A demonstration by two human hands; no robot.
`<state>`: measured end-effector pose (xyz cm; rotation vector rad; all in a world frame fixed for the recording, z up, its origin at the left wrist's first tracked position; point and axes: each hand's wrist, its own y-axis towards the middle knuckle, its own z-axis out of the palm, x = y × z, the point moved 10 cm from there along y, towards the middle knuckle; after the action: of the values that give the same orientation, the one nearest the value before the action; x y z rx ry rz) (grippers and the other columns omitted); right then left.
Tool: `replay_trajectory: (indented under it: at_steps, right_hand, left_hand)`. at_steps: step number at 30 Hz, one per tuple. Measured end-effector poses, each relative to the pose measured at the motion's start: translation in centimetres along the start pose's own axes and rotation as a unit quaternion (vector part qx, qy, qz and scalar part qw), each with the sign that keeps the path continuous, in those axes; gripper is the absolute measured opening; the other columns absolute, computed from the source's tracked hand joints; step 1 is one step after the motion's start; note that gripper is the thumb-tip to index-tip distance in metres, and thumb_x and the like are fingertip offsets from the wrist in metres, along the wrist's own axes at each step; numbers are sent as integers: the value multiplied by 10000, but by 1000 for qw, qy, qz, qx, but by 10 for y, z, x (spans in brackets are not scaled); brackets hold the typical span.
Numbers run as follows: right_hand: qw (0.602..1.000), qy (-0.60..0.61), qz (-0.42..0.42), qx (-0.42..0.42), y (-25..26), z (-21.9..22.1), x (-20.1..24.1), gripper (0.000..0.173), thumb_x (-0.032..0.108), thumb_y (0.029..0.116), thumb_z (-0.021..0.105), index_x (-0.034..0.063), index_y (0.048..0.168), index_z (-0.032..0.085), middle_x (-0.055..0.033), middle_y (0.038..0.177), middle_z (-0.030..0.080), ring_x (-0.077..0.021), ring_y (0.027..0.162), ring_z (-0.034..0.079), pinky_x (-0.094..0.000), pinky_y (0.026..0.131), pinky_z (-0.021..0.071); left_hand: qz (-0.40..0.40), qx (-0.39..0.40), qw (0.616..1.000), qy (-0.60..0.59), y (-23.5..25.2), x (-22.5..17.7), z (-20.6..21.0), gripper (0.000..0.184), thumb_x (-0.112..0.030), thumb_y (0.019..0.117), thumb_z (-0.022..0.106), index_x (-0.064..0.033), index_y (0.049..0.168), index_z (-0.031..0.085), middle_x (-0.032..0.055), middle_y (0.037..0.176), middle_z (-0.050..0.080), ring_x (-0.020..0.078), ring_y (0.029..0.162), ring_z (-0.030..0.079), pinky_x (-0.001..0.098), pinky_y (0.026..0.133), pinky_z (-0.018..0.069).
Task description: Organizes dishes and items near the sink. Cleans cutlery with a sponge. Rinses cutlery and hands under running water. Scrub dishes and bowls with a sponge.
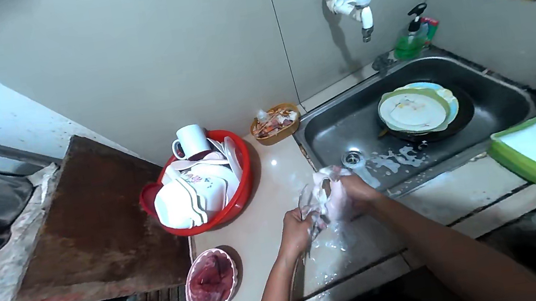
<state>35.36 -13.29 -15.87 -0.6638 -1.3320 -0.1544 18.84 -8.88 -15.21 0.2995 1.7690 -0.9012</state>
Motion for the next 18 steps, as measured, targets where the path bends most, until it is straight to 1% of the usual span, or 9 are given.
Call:
replay_trajectory:
  at_steps: [1, 3, 7, 9, 10, 13, 15, 16, 18]
  right_hand:
    - [999, 28, -11, -21, 3, -6, 1, 270, 121, 1092, 456, 23, 1303, 592, -105, 1133, 648, -143, 998, 608, -366, 904, 515]
    - [998, 56, 7, -33, 1, -4, -3, 262, 153, 1104, 433, 54, 1298, 577, -83, 1103, 641, -132, 961, 609, -357, 853, 527]
    - [995, 16, 103, 12, -13, 16, -26, 253, 150, 1109, 410, 13, 1229, 585, -90, 953, 614, -158, 823, 595, -374, 749, 525]
    - [998, -16, 57, 13, -7, 5, -13, 258, 87, 1071, 461, 21, 1287, 585, -95, 1016, 643, -149, 879, 613, -365, 790, 537]
    - [999, -20, 30, -13, -3, -9, -1, 271, 93, 1071, 476, 18, 1306, 588, -110, 1067, 653, -160, 930, 618, -384, 838, 536]
    - [994, -21, -32, -102, 20, -48, 28, 284, 160, 1088, 467, 30, 1313, 581, -130, 1119, 645, -187, 968, 622, -426, 858, 530]
    - [989, -113, -86, -50, 26, -38, 53, 301, 160, 1080, 490, 24, 1339, 560, -175, 1219, 647, -240, 1087, 636, -469, 957, 517]
    - [976, -185, -115, -5, 20, -24, 66, 329, 127, 1052, 538, 24, 1363, 558, -209, 1260, 647, -294, 1143, 641, -518, 995, 511]
    - [923, -335, -167, 94, -2, 15, 86, 421, 118, 957, 669, 54, 1363, 575, -226, 1257, 620, -366, 1136, 634, -574, 952, 530]
  left_hand:
    - [-4, 10, 1000, 2, -1, 1, 2, 161, -101, 1039, 586, 19, 1001, 686, 2, 693, 662, 26, 537, 541, 195, 532, 461]
    - [1, 10, 1000, 4, 2, -2, 2, 163, -102, 1039, 587, 20, 1007, 691, 4, 689, 660, 24, 528, 532, 191, 523, 455]
    - [11, -23, 1000, 19, 15, -6, -1, 182, -136, 1037, 612, 5, 954, 688, 26, 681, 660, 49, 504, 520, 213, 503, 443]
    - [0, -3, 1000, 21, 14, -3, 1, 180, -133, 1044, 596, 10, 982, 686, 15, 694, 668, 34, 516, 527, 201, 513, 450]
    - [-10, 10, 1000, 21, 12, 1, 1, 176, -126, 1047, 588, 12, 1001, 685, 8, 698, 671, 26, 523, 535, 196, 521, 458]
    - [-25, 38, 998, 40, 9, 17, 3, 181, -112, 1050, 568, 19, 1061, 692, -2, 719, 683, 17, 551, 543, 199, 550, 463]
    - [-7, 53, 990, 133, 11, 15, 11, 211, -125, 1059, 534, 10, 1076, 695, 13, 767, 694, 59, 636, 598, 259, 648, 515]
    - [-3, 63, 975, 213, 12, 10, 17, 230, -146, 1060, 520, -2, 1077, 698, 45, 825, 708, 119, 735, 653, 336, 753, 556]
    - [-31, 63, 925, 374, 9, -1, 24, 286, -214, 1063, 492, -22, 1128, 694, 143, 999, 720, 275, 965, 696, 511, 915, 547]
